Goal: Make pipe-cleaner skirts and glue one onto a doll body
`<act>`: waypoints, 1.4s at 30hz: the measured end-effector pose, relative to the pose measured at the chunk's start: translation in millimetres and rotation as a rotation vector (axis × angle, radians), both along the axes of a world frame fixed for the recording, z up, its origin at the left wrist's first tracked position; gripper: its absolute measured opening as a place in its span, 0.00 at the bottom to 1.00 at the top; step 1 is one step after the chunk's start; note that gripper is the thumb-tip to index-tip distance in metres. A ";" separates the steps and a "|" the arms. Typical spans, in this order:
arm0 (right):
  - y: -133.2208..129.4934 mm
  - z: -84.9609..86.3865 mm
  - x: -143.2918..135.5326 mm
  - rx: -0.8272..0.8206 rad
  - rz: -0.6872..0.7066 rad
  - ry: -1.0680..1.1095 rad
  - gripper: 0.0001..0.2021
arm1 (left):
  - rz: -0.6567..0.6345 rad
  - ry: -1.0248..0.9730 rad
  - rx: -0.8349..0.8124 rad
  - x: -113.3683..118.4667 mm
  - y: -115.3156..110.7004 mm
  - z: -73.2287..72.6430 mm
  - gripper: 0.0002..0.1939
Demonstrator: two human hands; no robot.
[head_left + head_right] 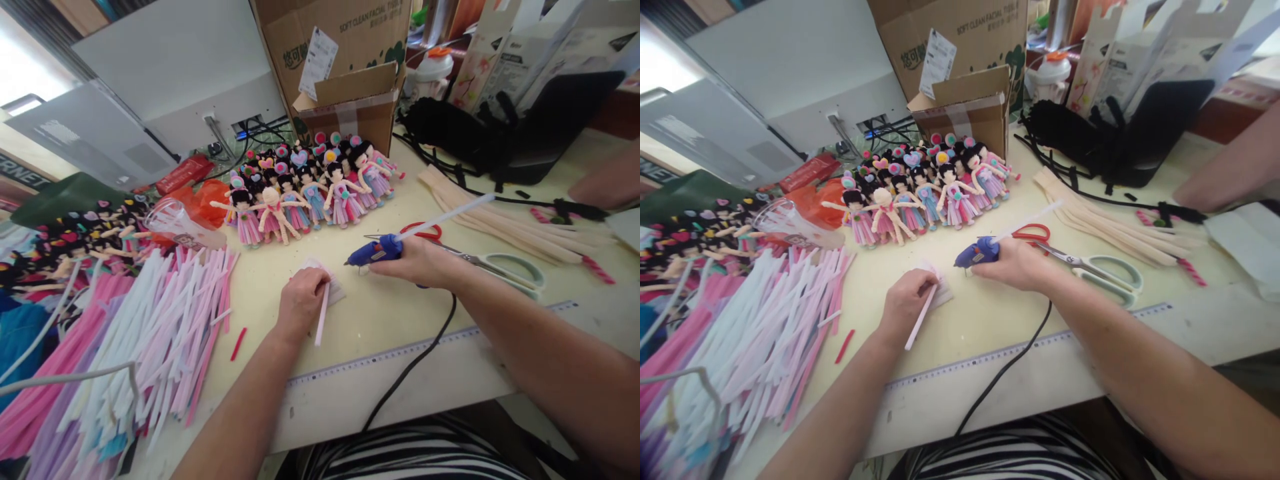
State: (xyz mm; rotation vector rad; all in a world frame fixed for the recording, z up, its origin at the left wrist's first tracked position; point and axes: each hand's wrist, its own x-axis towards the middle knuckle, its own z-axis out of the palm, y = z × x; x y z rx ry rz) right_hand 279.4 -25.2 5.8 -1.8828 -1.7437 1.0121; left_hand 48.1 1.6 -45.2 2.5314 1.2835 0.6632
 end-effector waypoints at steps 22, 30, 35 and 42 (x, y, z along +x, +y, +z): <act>-37.0 -12.7 -70.5 0.548 0.473 -0.253 0.16 | -0.011 0.008 0.004 0.2 -1.9 -3.5 0.05; -24.9 -29.5 -59.4 0.731 0.331 -0.101 0.08 | -0.050 -0.013 -0.003 -9.4 -2.0 3.8 0.03; -25.0 -31.7 -57.8 0.711 0.314 -0.069 0.10 | -0.063 0.081 -0.008 -11.6 0.1 6.2 0.04; -22.7 -39.8 -54.0 0.739 0.279 -0.108 0.08 | -0.049 0.139 0.030 -7.7 1.5 -0.4 0.06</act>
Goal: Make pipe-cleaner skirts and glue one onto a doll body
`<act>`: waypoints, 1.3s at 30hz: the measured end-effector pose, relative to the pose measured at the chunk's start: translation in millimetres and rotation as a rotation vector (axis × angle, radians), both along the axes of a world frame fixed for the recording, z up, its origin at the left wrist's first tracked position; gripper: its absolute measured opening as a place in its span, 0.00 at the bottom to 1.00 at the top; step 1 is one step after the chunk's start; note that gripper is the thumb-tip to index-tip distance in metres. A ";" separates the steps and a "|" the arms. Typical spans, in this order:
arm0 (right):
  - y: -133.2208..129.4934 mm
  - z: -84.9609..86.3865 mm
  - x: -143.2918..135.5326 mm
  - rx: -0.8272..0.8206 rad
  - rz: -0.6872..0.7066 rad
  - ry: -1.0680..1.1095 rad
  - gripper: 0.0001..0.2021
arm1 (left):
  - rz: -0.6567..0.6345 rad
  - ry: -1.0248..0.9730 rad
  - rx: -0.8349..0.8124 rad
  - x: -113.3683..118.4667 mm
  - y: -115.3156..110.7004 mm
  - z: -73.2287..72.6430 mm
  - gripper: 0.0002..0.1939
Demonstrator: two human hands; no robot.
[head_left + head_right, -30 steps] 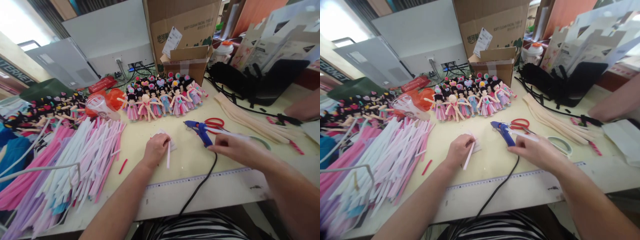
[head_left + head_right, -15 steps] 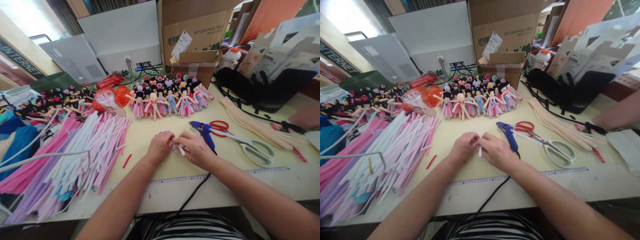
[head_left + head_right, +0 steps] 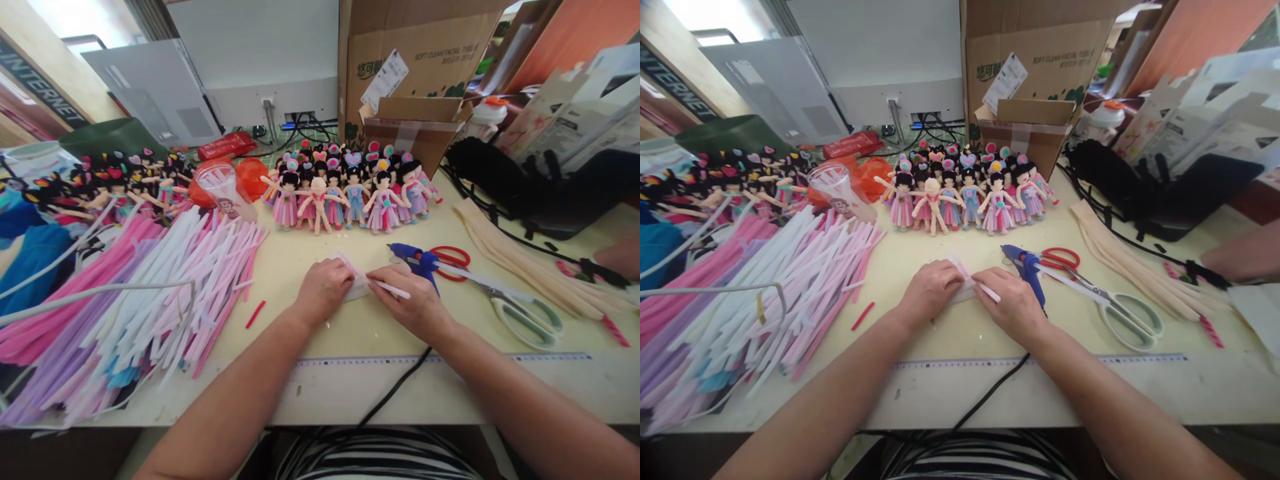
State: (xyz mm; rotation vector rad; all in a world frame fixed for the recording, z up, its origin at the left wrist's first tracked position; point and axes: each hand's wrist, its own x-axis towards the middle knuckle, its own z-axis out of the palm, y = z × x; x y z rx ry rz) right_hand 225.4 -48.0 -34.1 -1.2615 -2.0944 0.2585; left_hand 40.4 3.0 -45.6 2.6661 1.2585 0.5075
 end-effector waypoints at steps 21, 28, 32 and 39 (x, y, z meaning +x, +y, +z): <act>-4.0 -13.1 0.2 0.065 0.016 -0.099 0.09 | -0.007 0.081 -0.020 1.0 -2.9 3.6 0.09; -3.7 -12.6 -0.7 0.063 0.017 -0.109 0.10 | -0.011 0.067 -0.010 1.1 -2.7 2.6 0.09; -3.5 -14.1 -0.8 0.031 0.017 -0.110 0.10 | -0.010 0.075 -0.015 1.8 -3.0 4.5 0.09; -2.2 -16.1 -0.3 0.006 0.027 -0.117 0.10 | -0.010 0.059 -0.009 1.1 -3.0 4.0 0.08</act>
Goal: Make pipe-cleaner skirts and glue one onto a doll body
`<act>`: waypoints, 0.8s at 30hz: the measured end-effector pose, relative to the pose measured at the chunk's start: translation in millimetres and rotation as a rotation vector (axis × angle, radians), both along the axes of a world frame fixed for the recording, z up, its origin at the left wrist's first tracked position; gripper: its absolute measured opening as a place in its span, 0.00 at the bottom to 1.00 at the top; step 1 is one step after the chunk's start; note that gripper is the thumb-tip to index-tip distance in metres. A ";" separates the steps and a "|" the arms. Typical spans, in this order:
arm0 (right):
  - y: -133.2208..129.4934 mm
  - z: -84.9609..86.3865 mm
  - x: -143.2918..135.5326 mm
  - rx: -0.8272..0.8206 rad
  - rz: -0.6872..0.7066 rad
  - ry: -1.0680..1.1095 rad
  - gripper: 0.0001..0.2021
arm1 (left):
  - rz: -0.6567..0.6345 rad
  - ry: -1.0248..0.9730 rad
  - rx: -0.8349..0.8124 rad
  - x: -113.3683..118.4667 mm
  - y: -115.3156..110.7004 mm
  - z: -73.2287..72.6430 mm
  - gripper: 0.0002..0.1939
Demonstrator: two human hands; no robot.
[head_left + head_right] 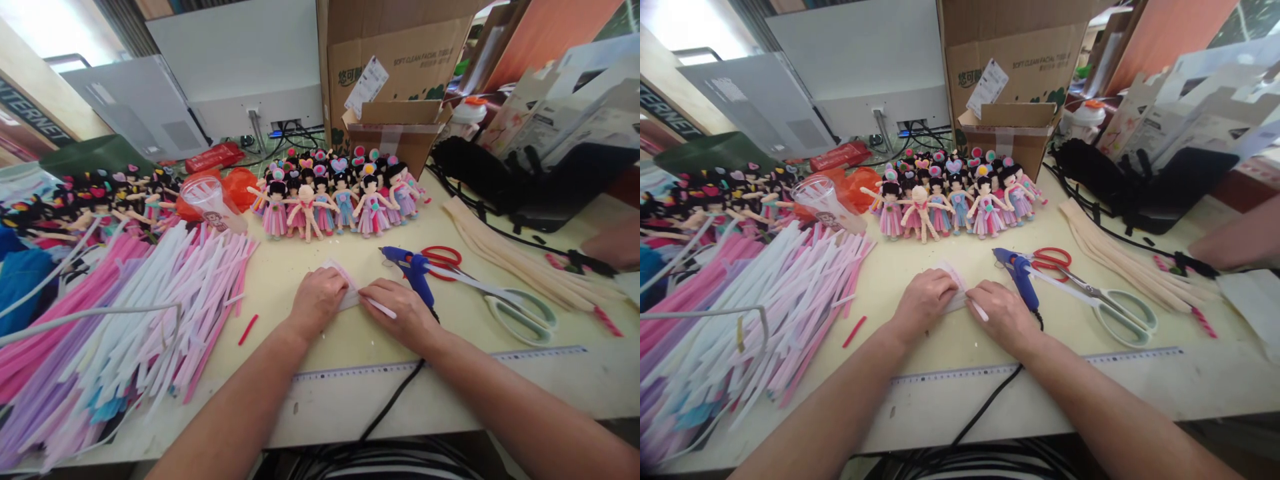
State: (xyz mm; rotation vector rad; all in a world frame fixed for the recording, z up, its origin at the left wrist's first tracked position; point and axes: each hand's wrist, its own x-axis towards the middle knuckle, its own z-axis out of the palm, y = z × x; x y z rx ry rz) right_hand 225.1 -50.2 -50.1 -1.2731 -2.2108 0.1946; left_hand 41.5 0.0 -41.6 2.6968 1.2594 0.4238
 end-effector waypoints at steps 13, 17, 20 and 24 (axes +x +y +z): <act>0.9 -1.3 0.6 -0.024 -0.021 -0.027 0.11 | 0.005 0.004 0.000 -0.4 0.0 -0.7 0.07; 0.9 -0.1 0.5 -0.018 -0.024 -0.009 0.12 | 0.005 0.002 0.007 -0.4 0.2 -1.6 0.07; 1.1 0.8 1.5 -0.008 -0.025 0.006 0.11 | 0.001 0.013 0.016 -0.4 0.2 -1.8 0.07; 1.1 1.3 2.4 -0.020 -0.034 0.007 0.10 | 0.000 0.011 0.017 -0.4 0.0 -1.4 0.06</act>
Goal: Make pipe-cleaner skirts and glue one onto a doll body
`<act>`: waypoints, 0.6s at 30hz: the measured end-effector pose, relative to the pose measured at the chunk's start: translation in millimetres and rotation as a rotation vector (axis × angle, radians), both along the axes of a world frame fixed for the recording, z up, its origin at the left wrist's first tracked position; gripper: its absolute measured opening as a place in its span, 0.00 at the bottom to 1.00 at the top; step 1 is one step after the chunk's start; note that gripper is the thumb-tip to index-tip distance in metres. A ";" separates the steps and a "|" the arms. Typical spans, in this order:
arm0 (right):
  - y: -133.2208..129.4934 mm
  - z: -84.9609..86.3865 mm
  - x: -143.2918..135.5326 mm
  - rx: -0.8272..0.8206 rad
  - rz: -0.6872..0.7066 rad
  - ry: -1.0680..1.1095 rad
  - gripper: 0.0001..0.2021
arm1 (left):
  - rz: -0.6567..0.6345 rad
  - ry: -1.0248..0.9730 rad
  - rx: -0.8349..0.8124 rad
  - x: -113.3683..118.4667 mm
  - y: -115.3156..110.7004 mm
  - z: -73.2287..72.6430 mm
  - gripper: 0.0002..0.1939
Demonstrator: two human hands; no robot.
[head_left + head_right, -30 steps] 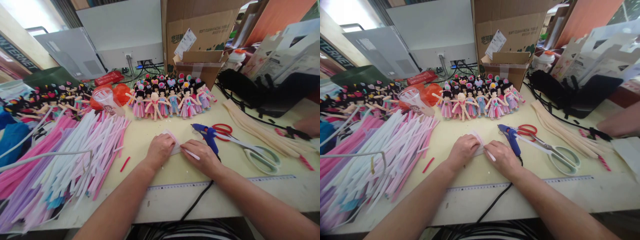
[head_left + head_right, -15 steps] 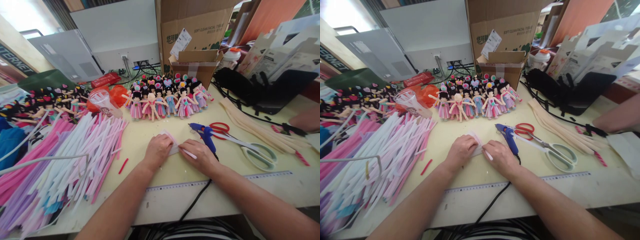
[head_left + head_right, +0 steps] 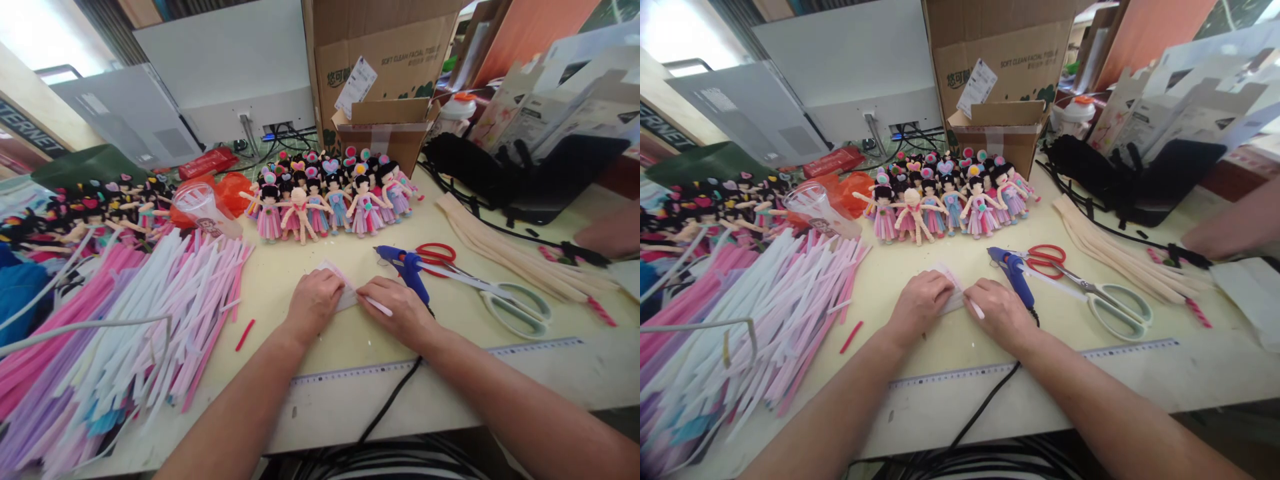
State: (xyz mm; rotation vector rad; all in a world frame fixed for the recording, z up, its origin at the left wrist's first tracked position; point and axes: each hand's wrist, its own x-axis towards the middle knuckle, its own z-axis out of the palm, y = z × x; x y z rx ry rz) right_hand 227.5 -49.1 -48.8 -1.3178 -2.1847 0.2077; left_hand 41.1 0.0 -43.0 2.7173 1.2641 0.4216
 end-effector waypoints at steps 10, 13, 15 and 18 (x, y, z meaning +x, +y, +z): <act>-0.5 -1.4 -2.3 -0.014 -0.002 -0.023 0.10 | 0.016 -0.025 -0.019 0.4 0.0 -0.5 0.07; -0.7 -1.3 -2.3 -0.020 -0.003 -0.026 0.09 | 0.016 -0.017 -0.013 0.2 0.1 -1.5 0.10; -0.6 -1.8 -1.9 -0.024 0.000 -0.027 0.10 | 0.012 -0.004 -0.006 0.2 0.3 -1.8 0.12; -0.2 -2.5 -1.5 -0.024 0.003 -0.021 0.10 | 0.009 0.021 -0.005 0.7 0.4 -1.6 0.13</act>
